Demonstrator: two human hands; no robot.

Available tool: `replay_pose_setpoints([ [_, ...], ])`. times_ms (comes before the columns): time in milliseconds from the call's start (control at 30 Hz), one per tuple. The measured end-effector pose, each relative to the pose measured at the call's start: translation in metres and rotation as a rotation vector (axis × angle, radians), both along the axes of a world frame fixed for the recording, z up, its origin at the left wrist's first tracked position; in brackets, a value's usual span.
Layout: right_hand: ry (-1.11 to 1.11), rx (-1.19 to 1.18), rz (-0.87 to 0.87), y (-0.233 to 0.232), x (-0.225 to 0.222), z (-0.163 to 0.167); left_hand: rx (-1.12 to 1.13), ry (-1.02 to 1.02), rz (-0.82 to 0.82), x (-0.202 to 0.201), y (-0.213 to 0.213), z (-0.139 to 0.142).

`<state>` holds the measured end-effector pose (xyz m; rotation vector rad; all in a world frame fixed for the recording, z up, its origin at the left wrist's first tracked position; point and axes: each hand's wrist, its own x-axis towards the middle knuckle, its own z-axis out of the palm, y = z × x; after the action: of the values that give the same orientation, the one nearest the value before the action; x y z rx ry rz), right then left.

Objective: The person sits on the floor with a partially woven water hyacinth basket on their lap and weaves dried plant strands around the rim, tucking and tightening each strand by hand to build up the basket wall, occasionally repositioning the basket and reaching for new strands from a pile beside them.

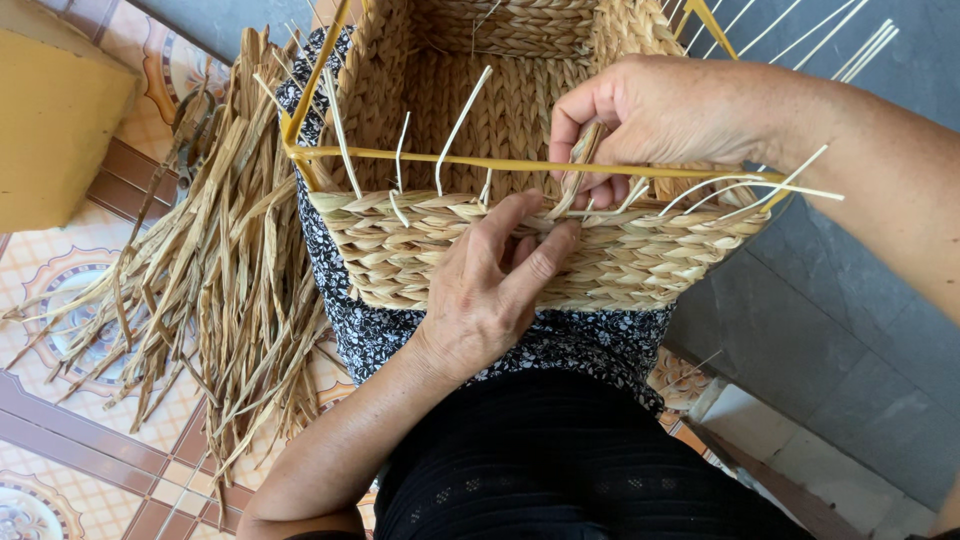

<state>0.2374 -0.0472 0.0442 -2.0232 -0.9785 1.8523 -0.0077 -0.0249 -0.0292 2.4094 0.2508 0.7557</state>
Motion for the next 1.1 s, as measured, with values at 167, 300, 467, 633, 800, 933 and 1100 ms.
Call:
replay_pose_setpoints([
  [167,-0.225,-0.202,0.055,0.001,-0.003,0.004,0.021,0.006,0.005,-0.001,0.000,0.001],
  [300,-0.063,0.010,0.142,0.000,0.002,-0.004,-0.051,-0.051,-0.021,-0.001,0.007,0.009],
  [467,-0.073,0.017,0.202,0.000,0.009,-0.009,-0.225,-0.093,0.057,0.010,0.010,0.025],
  [633,0.106,0.096,-0.007,-0.008,0.017,-0.002,-0.142,0.013,0.119,0.017,0.013,0.039],
  [800,-0.099,0.055,0.121,-0.002,0.007,0.002,-0.221,0.101,0.118,0.024,0.012,0.044],
  [933,-0.492,0.337,0.111,-0.008,-0.005,0.047,-0.269,0.080,0.139,0.027,0.011,0.044],
  [1100,-0.928,0.787,-0.132,-0.086,-0.056,0.081,-0.361,0.104,0.110,0.027,0.012,0.044],
])
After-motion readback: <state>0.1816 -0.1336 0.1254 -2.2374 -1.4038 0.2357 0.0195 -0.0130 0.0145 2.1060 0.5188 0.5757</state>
